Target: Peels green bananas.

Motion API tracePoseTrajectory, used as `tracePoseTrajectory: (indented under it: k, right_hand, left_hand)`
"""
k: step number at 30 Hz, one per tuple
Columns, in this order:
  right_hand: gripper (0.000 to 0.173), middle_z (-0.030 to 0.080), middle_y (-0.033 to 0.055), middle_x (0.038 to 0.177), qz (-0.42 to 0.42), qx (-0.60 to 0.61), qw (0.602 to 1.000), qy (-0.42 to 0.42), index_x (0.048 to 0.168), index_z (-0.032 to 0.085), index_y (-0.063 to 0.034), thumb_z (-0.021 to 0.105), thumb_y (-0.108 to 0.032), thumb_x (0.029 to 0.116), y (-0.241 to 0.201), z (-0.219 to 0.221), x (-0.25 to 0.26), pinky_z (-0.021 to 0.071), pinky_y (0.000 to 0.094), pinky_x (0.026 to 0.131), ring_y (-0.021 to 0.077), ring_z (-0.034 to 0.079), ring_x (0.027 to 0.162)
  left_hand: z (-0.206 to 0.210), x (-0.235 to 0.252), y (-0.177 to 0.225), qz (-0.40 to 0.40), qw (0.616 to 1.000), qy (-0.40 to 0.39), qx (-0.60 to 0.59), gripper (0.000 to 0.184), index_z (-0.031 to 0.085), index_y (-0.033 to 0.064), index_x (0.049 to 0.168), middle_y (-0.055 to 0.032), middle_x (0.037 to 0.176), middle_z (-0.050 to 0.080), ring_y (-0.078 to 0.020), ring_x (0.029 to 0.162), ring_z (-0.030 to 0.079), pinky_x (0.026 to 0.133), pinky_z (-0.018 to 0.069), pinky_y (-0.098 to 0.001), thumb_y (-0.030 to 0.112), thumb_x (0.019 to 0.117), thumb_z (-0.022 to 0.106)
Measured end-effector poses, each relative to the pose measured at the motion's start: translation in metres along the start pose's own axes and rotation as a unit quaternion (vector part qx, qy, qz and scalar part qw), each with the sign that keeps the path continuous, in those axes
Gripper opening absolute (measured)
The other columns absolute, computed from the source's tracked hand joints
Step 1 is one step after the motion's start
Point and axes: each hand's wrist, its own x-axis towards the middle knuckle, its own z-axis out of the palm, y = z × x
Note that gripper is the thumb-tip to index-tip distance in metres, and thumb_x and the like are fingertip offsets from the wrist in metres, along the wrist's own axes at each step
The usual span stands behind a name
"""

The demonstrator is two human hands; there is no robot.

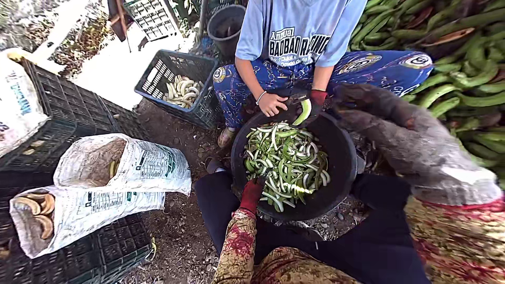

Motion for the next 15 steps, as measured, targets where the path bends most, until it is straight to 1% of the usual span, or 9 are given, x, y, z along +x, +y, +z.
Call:
tracePoseTrajectory:
  k: [2,4,5,6,8,10,12,13,15]
  right_hand:
    - [0.048,0.06,-0.0018,0.143,0.02,0.005,0.996,0.081,0.145,0.056,-0.0241,0.064,-0.036,0.0998,0.036,-0.05,-0.029,0.0585,0.0398,0.097,0.0166,0.064,0.121]
    - [0.05,0.057,0.0022,0.143,0.068,0.036,0.983,0.164,0.148,0.051,-0.0177,0.062,-0.03,0.1011,0.064,-0.098,-0.067,0.055,0.0399,0.102,0.018,0.06,0.125]
    - [0.049,0.058,0.0029,0.142,0.098,0.042,0.97,0.216,0.148,0.049,-0.0146,0.06,-0.027,0.1022,0.074,-0.117,-0.087,0.0542,0.0368,0.102,0.0155,0.06,0.124]
    - [0.047,0.058,0.0027,0.14,0.124,0.05,0.953,0.271,0.148,0.049,-0.0134,0.059,-0.026,0.1031,0.085,-0.132,-0.107,0.0551,0.0344,0.101,0.0135,0.061,0.121]
    - [0.046,0.059,0.0017,0.136,0.181,0.037,0.911,0.37,0.146,0.049,-0.0147,0.058,-0.03,0.1034,0.109,-0.152,-0.15,0.0583,0.0338,0.094,0.0114,0.065,0.112]
    - [0.049,0.06,0.0059,0.136,0.28,0.016,0.856,0.434,0.146,0.05,-0.016,0.057,-0.038,0.1033,0.133,-0.155,-0.196,0.0593,0.0382,0.09,0.015,0.067,0.109]
    - [0.052,0.062,0.0147,0.132,0.394,0.024,0.797,0.457,0.148,0.049,-0.0135,0.055,-0.041,0.1042,0.174,-0.145,-0.25,0.0577,0.046,0.089,0.024,0.067,0.107]
    - [0.052,0.063,0.0183,0.129,0.444,0.022,0.779,0.442,0.147,0.049,-0.0107,0.053,-0.041,0.105,0.199,-0.135,-0.279,0.0567,0.0495,0.089,0.028,0.067,0.106]
    - [0.051,0.064,0.0204,0.13,0.541,0.012,0.75,0.379,0.143,0.055,-0.0096,0.05,-0.044,0.1055,0.241,-0.102,-0.331,0.0538,0.0564,0.095,0.0336,0.066,0.113]
  left_hand:
    - [0.004,0.003,-0.003,-0.001,1.0,0.002,0.002,0.057,0.065,0.0059,0.13,-0.0204,0.122,0.068,-0.033,0.114,0.065,0.1,0.0495,-0.0562,0.05,0.109,0.036]
    - [0.005,0.002,-0.003,0.003,1.0,0.001,-0.004,0.056,0.065,0.0044,0.13,-0.0212,0.119,0.068,-0.0329,0.109,0.066,0.097,0.0506,-0.0548,0.05,0.1089,0.038]
    - [0.006,0.001,-0.004,0.004,1.0,0.001,-0.007,0.056,0.065,0.0041,0.129,-0.0211,0.119,0.068,-0.0326,0.108,0.066,0.098,0.0508,-0.0545,0.05,0.1079,0.042]
    - [0.007,0.002,-0.007,0.008,1.0,0.001,-0.005,0.054,0.066,0.0045,0.128,-0.0199,0.115,0.069,-0.0312,0.104,0.067,0.094,0.0529,-0.0535,0.051,0.1062,0.047]
    - [0.01,0.003,-0.014,0.021,1.0,-0.006,0.02,0.05,0.066,0.0052,0.127,-0.0175,0.108,0.071,-0.0288,0.095,0.069,0.087,0.056,-0.0517,0.048,0.1021,0.057]
    - [0.013,0.001,-0.018,0.042,0.996,-0.014,0.073,0.046,0.067,0.0058,0.127,-0.0172,0.109,0.072,-0.0287,0.097,0.07,0.09,0.0563,-0.053,0.044,0.1006,0.062]
    - [0.016,-0.002,-0.018,0.079,0.992,-0.017,0.1,0.042,0.067,0.0039,0.127,-0.0184,0.109,0.072,-0.0283,0.096,0.07,0.09,0.0561,-0.0523,0.037,0.1005,0.064]
    - [0.016,-0.002,-0.018,0.097,0.99,-0.023,0.099,0.04,0.065,0.0022,0.128,-0.0192,0.108,0.071,-0.0273,0.093,0.069,0.087,0.0559,-0.0505,0.033,0.1011,0.064]
    - [0.015,-0.004,-0.016,0.113,0.988,-0.045,0.093,0.042,0.061,0.0005,0.133,-0.0215,0.111,0.069,-0.0275,0.094,0.068,0.087,0.0558,-0.0497,0.029,0.1023,0.061]
